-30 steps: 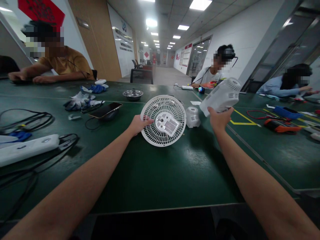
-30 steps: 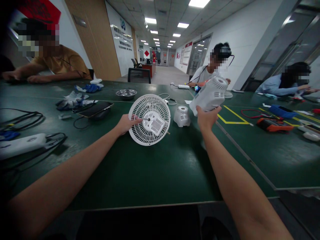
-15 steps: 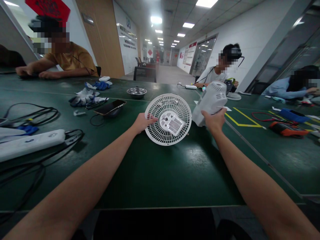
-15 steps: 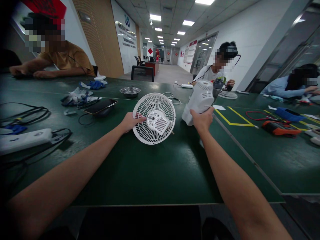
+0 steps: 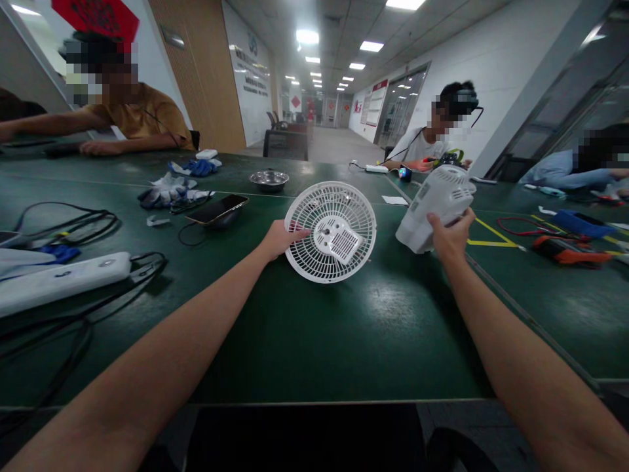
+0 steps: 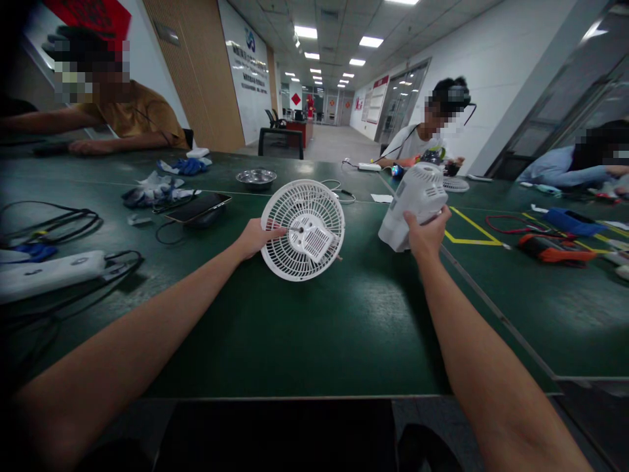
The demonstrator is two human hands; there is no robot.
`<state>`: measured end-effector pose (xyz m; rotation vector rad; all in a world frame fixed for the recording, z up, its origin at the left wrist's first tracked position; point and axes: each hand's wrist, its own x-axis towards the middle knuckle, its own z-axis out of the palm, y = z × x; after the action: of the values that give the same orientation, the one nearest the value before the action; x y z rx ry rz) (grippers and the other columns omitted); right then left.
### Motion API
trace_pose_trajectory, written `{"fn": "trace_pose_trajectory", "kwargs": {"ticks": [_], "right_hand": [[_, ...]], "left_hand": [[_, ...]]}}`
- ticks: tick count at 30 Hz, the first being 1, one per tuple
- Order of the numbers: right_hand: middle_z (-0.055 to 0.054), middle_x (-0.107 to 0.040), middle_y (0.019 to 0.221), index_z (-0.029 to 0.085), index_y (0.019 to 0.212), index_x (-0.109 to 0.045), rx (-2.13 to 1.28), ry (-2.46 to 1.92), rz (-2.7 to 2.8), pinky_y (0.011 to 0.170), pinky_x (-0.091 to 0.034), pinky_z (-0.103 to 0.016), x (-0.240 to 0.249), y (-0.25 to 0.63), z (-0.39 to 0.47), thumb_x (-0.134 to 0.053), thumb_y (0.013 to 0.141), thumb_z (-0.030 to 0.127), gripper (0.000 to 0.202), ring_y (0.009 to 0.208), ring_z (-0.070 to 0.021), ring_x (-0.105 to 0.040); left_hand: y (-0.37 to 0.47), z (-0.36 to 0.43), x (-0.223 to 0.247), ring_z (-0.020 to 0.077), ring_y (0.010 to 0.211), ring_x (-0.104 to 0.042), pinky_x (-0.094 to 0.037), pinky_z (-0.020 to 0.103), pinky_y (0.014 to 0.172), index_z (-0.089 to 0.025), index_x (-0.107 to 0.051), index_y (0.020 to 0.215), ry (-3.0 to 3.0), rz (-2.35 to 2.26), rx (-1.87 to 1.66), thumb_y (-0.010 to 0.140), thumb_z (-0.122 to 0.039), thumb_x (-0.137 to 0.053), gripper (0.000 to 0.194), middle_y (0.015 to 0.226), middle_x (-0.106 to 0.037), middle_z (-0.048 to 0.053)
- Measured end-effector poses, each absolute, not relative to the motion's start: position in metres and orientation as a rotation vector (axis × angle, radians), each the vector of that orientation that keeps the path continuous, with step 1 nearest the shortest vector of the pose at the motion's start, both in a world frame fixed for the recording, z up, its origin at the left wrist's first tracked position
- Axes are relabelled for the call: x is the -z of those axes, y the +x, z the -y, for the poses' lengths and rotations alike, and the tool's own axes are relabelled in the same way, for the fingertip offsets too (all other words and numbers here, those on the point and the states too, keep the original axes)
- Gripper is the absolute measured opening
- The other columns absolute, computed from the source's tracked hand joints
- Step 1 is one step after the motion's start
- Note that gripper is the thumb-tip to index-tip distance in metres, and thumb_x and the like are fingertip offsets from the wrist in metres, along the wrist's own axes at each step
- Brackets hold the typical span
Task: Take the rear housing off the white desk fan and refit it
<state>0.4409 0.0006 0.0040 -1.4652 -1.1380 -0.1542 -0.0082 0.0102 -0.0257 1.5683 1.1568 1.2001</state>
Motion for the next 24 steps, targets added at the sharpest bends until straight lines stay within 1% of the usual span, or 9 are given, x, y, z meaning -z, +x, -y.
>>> {"fn": "trace_pose_trajectory", "kwargs": {"ticks": [3,5,11,14,17,19,21,22,24], "right_hand": [[-0.013,-0.068,0.116,0.021,0.119,-0.051,0.207,-1.427,1.041,0.093,-0.052,-0.046,-0.012,0.439,0.002,-0.079,0.068,0.05,0.064,0.102,-0.0292,-0.067],[-0.012,-0.068,0.114,0.021,0.114,-0.054,0.229,-1.398,1.008,0.091,-0.052,-0.046,-0.015,0.439,0.003,-0.081,0.067,0.048,0.061,0.101,-0.0288,-0.067],[-0.012,-0.065,0.124,0.022,0.126,-0.048,0.237,-1.337,1.038,0.087,-0.053,-0.043,-0.013,0.441,0.003,-0.076,0.073,0.043,0.064,0.097,-0.025,-0.066],[-0.013,-0.063,0.126,0.021,0.13,-0.048,0.419,-1.315,1.049,0.095,-0.05,-0.046,-0.017,0.437,0.007,-0.08,0.069,0.043,0.072,0.106,-0.027,-0.063],[-0.016,-0.059,0.131,0.017,0.135,-0.046,0.547,-1.184,1.092,0.103,-0.046,-0.046,-0.025,0.421,0.014,-0.083,0.068,0.044,0.081,0.118,-0.0293,-0.059],[-0.017,-0.06,0.131,0.016,0.136,-0.045,0.484,-1.145,1.148,0.097,-0.049,-0.044,-0.027,0.401,0.017,-0.08,0.07,0.048,0.081,0.117,-0.0296,-0.061],[-0.016,-0.063,0.125,0.016,0.133,-0.047,0.304,-1.209,1.249,0.084,-0.054,-0.043,-0.022,0.376,0.019,-0.076,0.073,0.054,0.076,0.102,-0.0284,-0.066],[-0.015,-0.066,0.12,0.016,0.129,-0.05,0.212,-1.259,1.294,0.081,-0.054,-0.043,-0.018,0.364,0.02,-0.074,0.073,0.057,0.074,0.096,-0.0279,-0.067],[-0.014,-0.07,0.113,0.016,0.124,-0.053,0.058,-1.361,1.377,0.083,-0.054,-0.044,-0.006,0.341,0.02,-0.075,0.072,0.059,0.071,0.091,-0.0277,-0.068]], "left_hand": [[-0.008,-0.009,0.025,0.0212,0.076,-0.07,-0.055,0.038,0.076,-0.016,-0.073,0.083,1.534,-1.138,-1.201,0.073,-0.028,-0.085,0.02,0.083,-0.076,0.007],[-0.007,-0.007,0.024,0.0213,0.077,-0.07,-0.055,0.038,0.076,-0.016,-0.073,0.083,1.533,-1.132,-1.203,0.073,-0.028,-0.085,0.019,0.084,-0.076,0.007],[-0.007,-0.004,0.02,0.0223,0.079,-0.07,-0.055,0.039,0.078,-0.017,-0.075,0.085,1.525,-1.135,-1.194,0.075,-0.028,-0.085,0.019,0.088,-0.076,0.008],[-0.007,-0.003,0.019,0.0228,0.08,-0.07,-0.055,0.039,0.078,-0.016,-0.075,0.086,1.507,-1.131,-1.188,0.075,-0.027,-0.085,0.018,0.089,-0.076,0.009],[-0.007,-0.003,0.02,0.0224,0.079,-0.07,-0.055,0.039,0.079,-0.016,-0.075,0.086,1.503,-1.128,-1.191,0.075,-0.026,-0.085,0.018,0.087,-0.076,0.009],[-0.007,-0.004,0.021,0.022,0.078,-0.07,-0.055,0.039,0.078,-0.016,-0.075,0.085,1.507,-1.129,-1.197,0.075,-0.025,-0.085,0.017,0.086,-0.076,0.009],[-0.007,-0.006,0.022,0.0216,0.077,-0.07,-0.055,0.038,0.077,-0.016,-0.074,0.085,1.516,-1.13,-1.203,0.075,-0.026,-0.085,0.017,0.085,-0.075,0.008],[-0.007,-0.007,0.023,0.0214,0.076,-0.07,-0.055,0.038,0.076,-0.016,-0.074,0.084,1.525,-1.131,-1.203,0.075,-0.026,-0.085,0.017,0.085,-0.075,0.008],[-0.007,-0.008,0.024,0.0212,0.075,-0.069,-0.054,0.037,0.075,-0.016,-0.073,0.083,1.541,-1.131,-1.203,0.075,-0.028,-0.085,0.018,0.083,-0.075,0.007]]}}
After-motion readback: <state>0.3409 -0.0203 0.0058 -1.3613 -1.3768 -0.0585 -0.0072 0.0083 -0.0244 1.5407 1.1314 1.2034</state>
